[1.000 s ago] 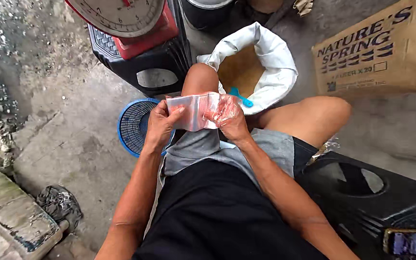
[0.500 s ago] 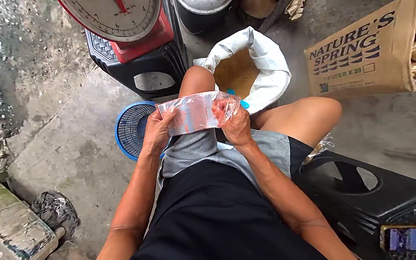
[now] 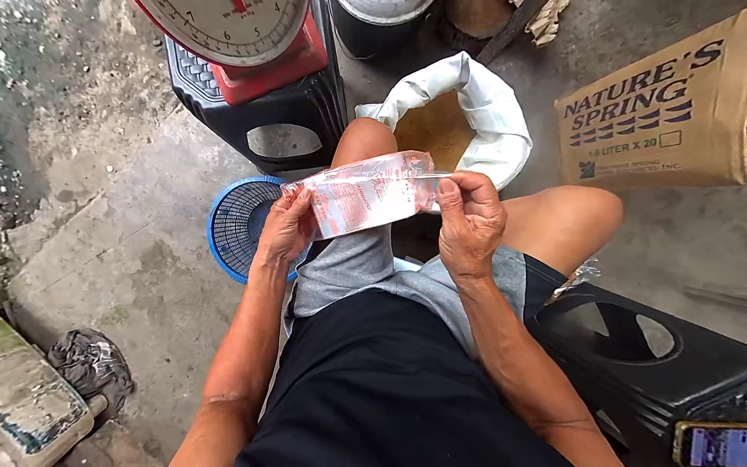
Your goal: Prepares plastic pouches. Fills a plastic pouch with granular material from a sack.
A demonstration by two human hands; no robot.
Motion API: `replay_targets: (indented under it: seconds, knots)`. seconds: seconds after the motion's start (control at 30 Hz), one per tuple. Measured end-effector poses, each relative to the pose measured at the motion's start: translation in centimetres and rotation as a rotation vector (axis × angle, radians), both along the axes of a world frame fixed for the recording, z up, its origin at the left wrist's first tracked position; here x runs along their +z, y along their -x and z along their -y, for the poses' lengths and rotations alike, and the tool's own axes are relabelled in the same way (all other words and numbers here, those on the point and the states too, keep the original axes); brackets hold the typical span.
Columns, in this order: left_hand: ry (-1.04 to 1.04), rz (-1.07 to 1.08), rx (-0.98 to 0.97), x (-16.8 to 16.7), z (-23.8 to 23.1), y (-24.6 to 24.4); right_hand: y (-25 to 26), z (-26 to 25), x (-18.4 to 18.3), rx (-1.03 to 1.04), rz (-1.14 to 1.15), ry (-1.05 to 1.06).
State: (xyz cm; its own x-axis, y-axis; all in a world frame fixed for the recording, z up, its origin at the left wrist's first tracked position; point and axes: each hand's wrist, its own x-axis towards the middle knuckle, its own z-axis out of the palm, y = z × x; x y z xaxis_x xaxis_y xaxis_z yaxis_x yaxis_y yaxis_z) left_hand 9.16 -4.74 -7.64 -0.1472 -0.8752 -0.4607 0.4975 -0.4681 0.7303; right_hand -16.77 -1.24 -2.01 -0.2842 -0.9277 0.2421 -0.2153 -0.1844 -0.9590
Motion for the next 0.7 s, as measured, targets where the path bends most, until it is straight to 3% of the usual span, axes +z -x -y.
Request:
replay_targets:
  seconds: [0.17,0.3,0.43,0.53,0.7]
  knots:
    - [-0.016,-0.123,0.026,-1.9,1.1,-1.0,-1.2,0.0,0.5,0.221,0.108,-0.114]
    - [0.013,-0.203,-0.072,-5.0,1.0,-2.7,-4.0,-0.3,1.7,0.449,-0.252,0.062]
    - [-0.001,-0.255,-0.091,-6.8,0.2,-3.0,-6.3,-0.7,3.9,0.488,-0.53,0.221]
    - [-0.01,-0.32,-0.057,-7.1,-0.5,-2.8,-6.8,-1.4,5.2,0.502,-0.465,0.331]
    - [-0.026,-0.351,-0.028,-9.5,-0.8,-3.0,-5.4,-1.4,6.1,0.524,-0.185,0.214]
